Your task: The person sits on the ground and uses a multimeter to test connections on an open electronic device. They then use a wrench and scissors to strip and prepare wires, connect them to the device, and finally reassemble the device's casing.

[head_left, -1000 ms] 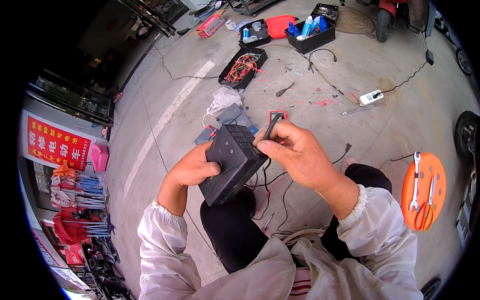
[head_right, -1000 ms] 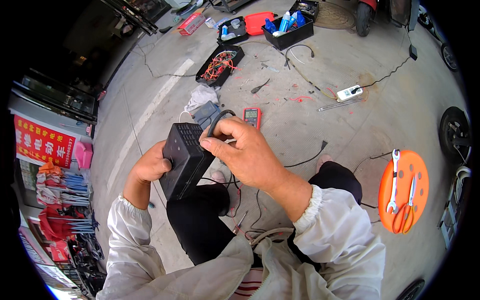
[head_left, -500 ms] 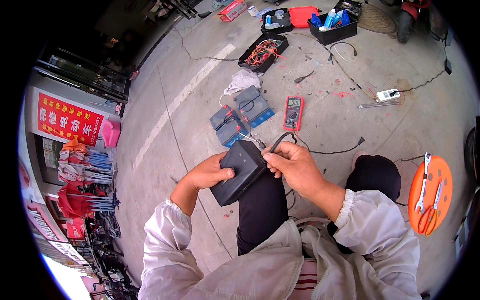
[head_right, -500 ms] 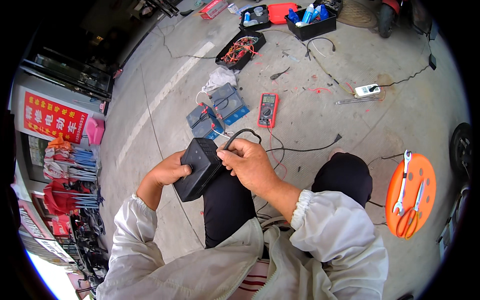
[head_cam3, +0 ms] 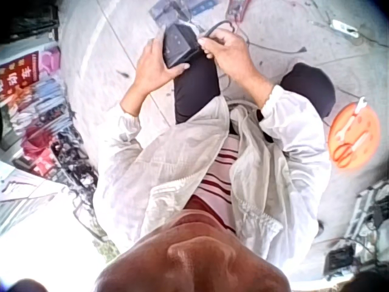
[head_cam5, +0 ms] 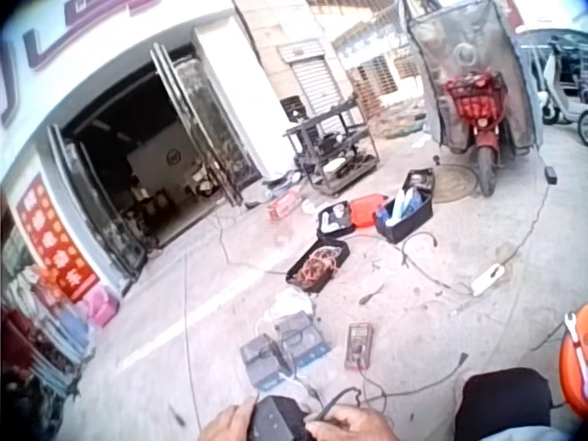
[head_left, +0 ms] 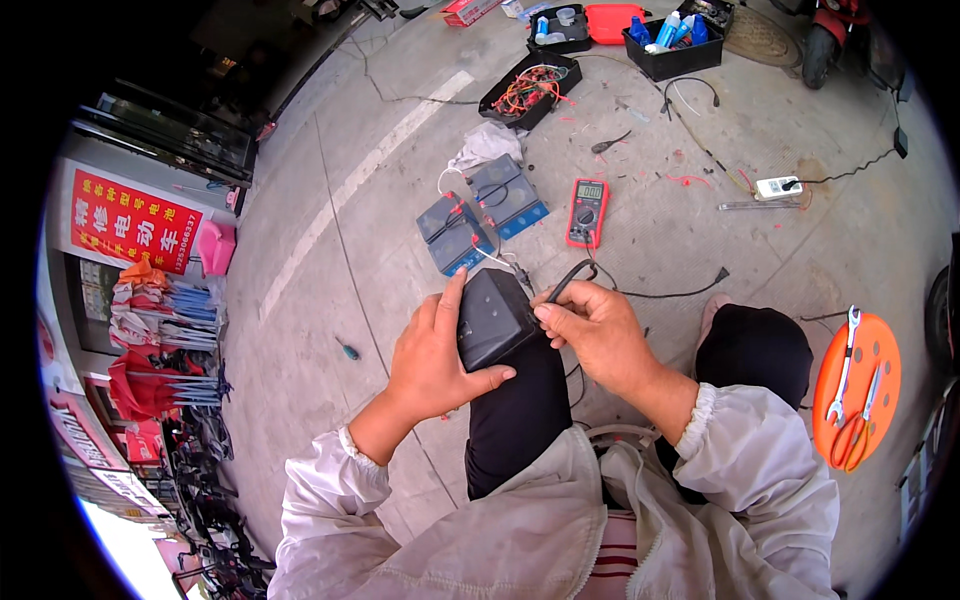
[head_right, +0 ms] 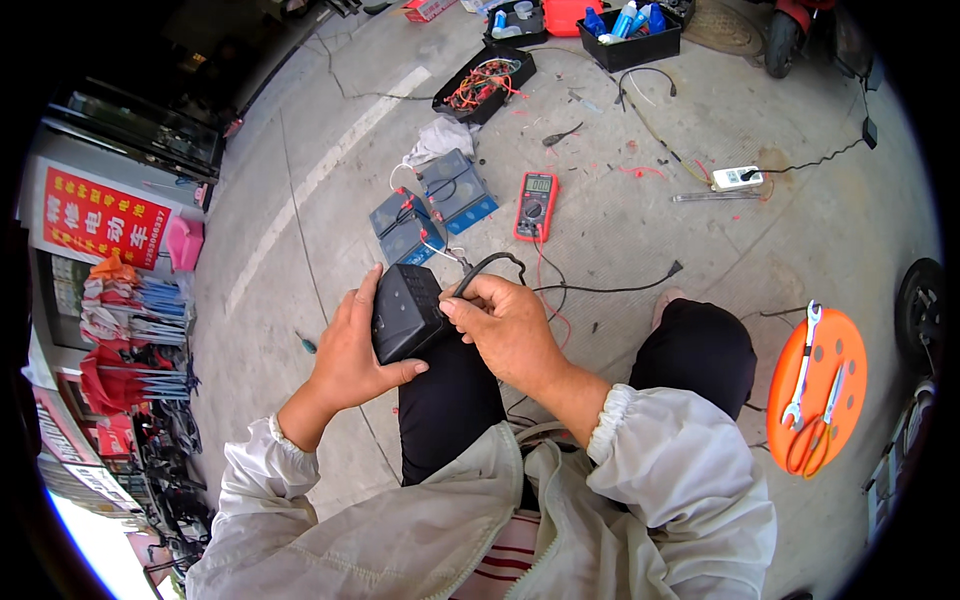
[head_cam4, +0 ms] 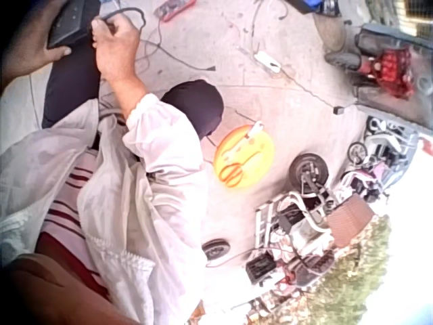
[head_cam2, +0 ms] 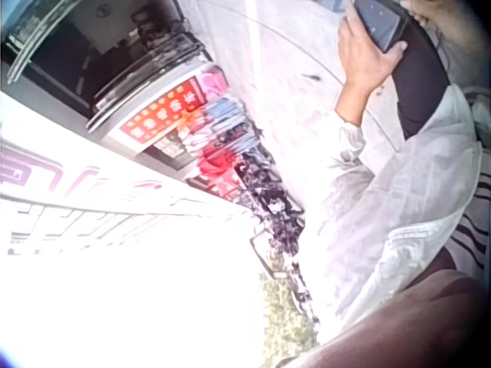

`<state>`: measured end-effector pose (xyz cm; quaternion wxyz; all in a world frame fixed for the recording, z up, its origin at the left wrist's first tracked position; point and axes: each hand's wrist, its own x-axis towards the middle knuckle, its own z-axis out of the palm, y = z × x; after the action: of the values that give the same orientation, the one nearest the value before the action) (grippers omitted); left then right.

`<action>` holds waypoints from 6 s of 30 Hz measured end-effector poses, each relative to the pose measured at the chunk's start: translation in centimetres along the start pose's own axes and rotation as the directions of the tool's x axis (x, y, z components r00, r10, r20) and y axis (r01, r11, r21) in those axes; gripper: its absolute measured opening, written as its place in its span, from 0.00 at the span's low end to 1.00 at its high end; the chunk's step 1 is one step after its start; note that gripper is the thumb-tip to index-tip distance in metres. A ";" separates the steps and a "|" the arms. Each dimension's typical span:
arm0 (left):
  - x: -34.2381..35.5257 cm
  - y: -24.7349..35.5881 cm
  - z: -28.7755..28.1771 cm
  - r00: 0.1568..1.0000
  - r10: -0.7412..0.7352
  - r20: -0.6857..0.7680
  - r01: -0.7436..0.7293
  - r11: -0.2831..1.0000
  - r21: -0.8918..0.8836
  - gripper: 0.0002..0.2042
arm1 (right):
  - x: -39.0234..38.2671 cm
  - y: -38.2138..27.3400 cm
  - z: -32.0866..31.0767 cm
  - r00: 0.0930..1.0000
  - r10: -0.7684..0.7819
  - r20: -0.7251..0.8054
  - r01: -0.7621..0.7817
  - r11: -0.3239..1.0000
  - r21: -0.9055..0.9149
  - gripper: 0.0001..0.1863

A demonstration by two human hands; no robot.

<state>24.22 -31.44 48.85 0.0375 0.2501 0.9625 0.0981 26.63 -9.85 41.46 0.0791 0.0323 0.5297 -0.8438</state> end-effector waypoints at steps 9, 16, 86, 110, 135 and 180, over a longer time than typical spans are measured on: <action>0.5 0.2 0.3 0.999 -0.012 -0.031 0.012 1.000 -0.007 0.53 | -0.6 1.7 1.6 0.988 -0.068 -0.136 0.078 0.994 0.071 0.07; 0.7 0.4 0.0 0.999 0.016 -0.045 -0.013 0.998 0.056 0.54 | -1.0 1.4 1.3 0.993 0.002 -0.119 0.002 1.000 0.029 0.09; 0.9 -0.9 -0.1 0.993 0.102 -0.052 -0.106 0.992 -0.069 0.54 | -0.4 -3.7 -1.8 0.892 -0.251 0.375 0.449 0.588 -0.673 0.09; 1.1 -1.0 0.0 0.988 0.139 -0.060 -0.142 0.988 -0.052 0.54 | -0.3 -3.6 -1.7 0.842 -0.341 0.418 0.539 0.494 -0.682 0.11; 1.1 -1.1 -0.1 0.992 0.119 -0.037 -0.121 0.990 -0.066 0.54 | -0.1 -3.4 -2.0 0.872 -0.294 0.392 0.490 0.543 -0.682 0.11; 2.1 -0.3 -1.5 0.980 0.190 0.065 -0.185 0.980 -0.068 0.53 | 1.7 -3.2 -0.5 0.939 -0.025 0.344 0.321 0.429 -0.844 0.50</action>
<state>22.09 -30.96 50.20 0.0701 0.3418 0.9292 0.1217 24.40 -8.18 43.89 0.0701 -0.1884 0.8759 -0.4385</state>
